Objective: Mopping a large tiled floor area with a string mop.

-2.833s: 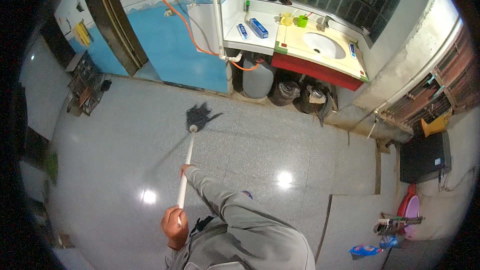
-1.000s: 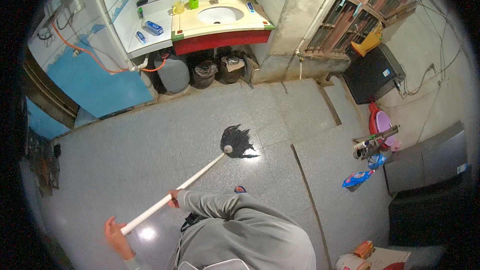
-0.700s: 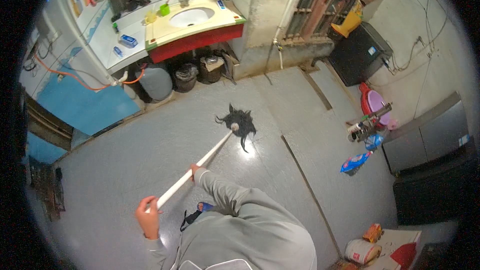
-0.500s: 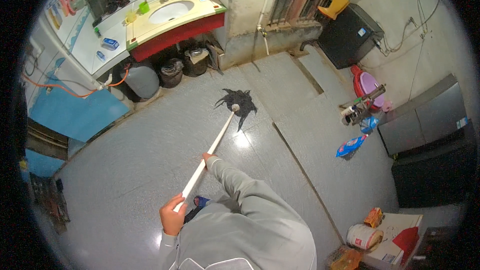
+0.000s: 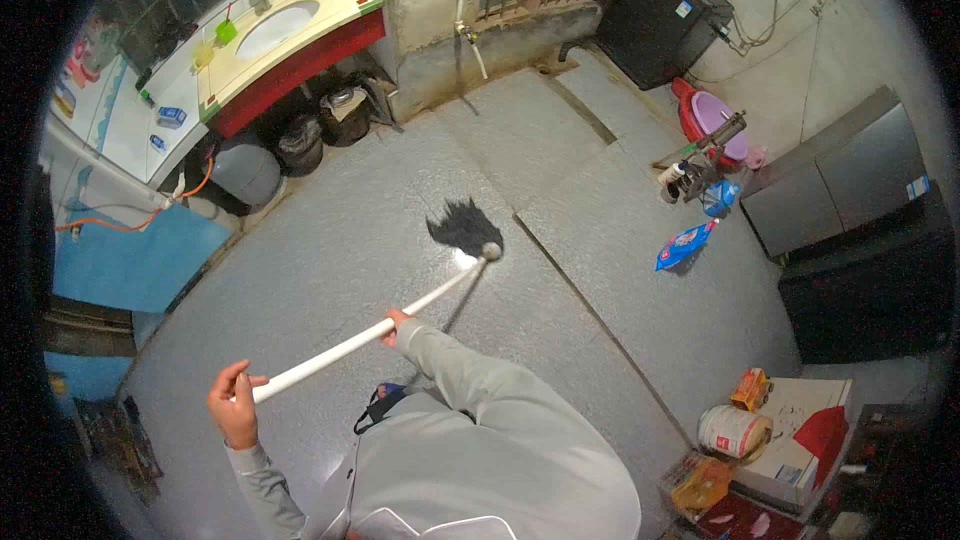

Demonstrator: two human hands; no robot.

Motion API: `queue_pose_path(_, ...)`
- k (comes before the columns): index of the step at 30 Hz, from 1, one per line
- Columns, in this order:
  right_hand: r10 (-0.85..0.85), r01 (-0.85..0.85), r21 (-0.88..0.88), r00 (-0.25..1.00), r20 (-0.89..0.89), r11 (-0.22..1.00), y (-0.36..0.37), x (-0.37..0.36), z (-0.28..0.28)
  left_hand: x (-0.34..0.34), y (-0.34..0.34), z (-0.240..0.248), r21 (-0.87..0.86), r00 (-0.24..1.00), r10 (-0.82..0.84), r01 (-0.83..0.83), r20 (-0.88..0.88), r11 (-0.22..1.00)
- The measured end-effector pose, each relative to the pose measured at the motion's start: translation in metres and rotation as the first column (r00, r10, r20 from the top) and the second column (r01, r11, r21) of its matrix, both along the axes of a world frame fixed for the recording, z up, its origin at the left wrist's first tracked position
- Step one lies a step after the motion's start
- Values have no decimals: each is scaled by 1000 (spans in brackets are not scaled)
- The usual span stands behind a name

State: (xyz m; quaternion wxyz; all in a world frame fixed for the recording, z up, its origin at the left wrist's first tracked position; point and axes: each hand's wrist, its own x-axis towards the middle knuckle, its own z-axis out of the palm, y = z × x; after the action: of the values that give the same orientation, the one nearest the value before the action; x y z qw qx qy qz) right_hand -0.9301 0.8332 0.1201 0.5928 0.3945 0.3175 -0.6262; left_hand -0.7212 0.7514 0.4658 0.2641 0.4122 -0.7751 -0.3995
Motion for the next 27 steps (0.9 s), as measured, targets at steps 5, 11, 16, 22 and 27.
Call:
queue_pose_path(5,-167,151,191,983,70,970,78,-10,-3,-45,-7,-24,112,991,-129,132,-27,985)
queue_pose_path(11,-458,410,244,868,192,879,162,-11,5,-91,-9,-98,117,954,-268,284,-136,952)
queue_pose_path(16,-626,584,352,780,7,731,196,5,2,-117,-16,-132,385,924,-210,329,-319,862)
queue_pose_path(22,-754,762,411,617,-225,501,251,19,-29,-103,23,-152,603,850,-212,497,-482,624)
queue_pose_path(27,-688,764,534,606,-399,362,292,-7,-49,-86,76,-156,709,818,-175,566,-549,422)
